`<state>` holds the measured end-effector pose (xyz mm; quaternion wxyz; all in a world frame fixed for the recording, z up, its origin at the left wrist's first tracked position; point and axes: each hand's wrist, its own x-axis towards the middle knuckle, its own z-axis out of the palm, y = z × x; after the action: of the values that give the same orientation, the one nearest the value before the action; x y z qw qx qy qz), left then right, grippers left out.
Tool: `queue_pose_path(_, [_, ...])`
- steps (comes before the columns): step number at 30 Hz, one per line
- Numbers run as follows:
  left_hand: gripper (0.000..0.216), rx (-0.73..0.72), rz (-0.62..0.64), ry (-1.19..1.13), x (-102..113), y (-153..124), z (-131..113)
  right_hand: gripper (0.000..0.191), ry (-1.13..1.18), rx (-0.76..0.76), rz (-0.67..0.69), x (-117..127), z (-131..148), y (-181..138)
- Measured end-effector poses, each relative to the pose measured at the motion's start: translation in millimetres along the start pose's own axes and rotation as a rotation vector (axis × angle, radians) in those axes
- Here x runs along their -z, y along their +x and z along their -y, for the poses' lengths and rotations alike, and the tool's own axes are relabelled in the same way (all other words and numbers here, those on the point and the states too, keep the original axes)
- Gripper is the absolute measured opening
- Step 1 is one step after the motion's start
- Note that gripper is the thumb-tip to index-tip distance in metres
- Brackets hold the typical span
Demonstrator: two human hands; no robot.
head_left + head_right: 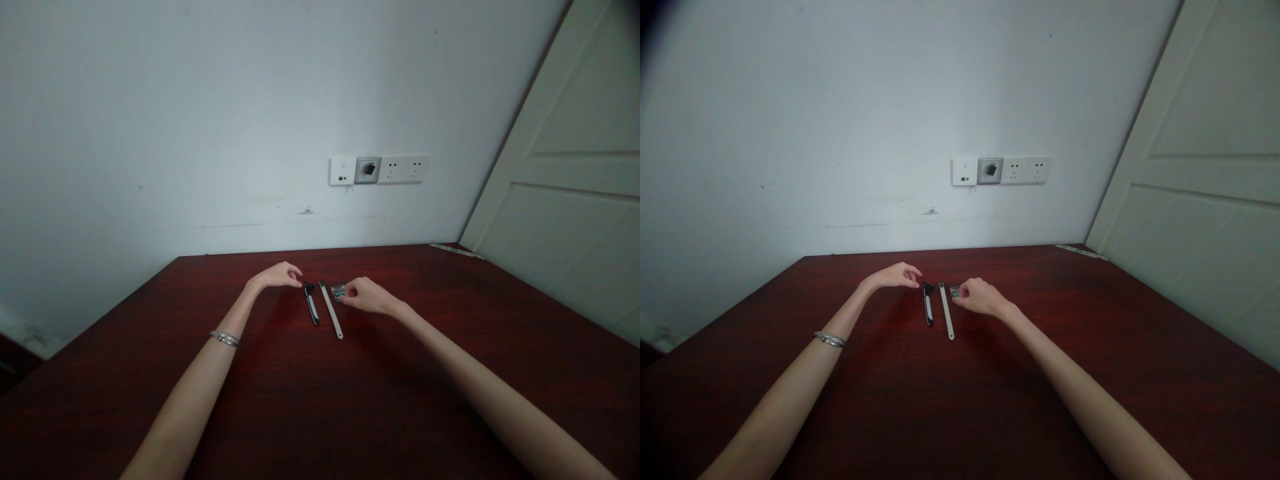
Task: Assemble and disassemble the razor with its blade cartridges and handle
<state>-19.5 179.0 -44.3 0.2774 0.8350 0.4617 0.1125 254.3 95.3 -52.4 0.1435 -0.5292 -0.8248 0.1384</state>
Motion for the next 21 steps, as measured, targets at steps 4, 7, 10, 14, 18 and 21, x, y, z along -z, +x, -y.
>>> queue_pose_path(4, [0.045, 0.009, -0.010, -0.027, -1.6, -3.0, -1.8, 0.035, -0.106, -0.013, 0.065, -13.9, 23.2, -13.1])
queue_pose_path(7, [0.041, 0.014, -0.033, -0.034, -2.4, -3.2, 1.5, 0.031, -0.138, -0.064, 0.100, -22.6, 31.8, -14.1])
queue_pose_path(10, [0.039, 0.009, -0.055, -0.042, -3.1, -3.7, 6.3, 0.028, -0.127, -0.114, 0.119, -26.6, 33.9, -12.0])
queue_pose_path(14, [0.037, 0.009, -0.074, -0.041, -4.1, -6.4, 7.7, 0.026, -0.107, -0.125, 0.109, -29.3, 32.6, -9.9])
queue_pose_path(18, [0.037, 0.024, -0.073, -0.031, -5.6, -7.7, 6.9, 0.027, -0.062, -0.102, 0.127, -30.8, 32.4, -8.1])
queue_pose_path(21, [0.041, 0.020, -0.076, -0.045, -7.1, -6.8, 8.1, 0.026, -0.022, -0.080, 0.137, -31.1, 33.2, -6.4])
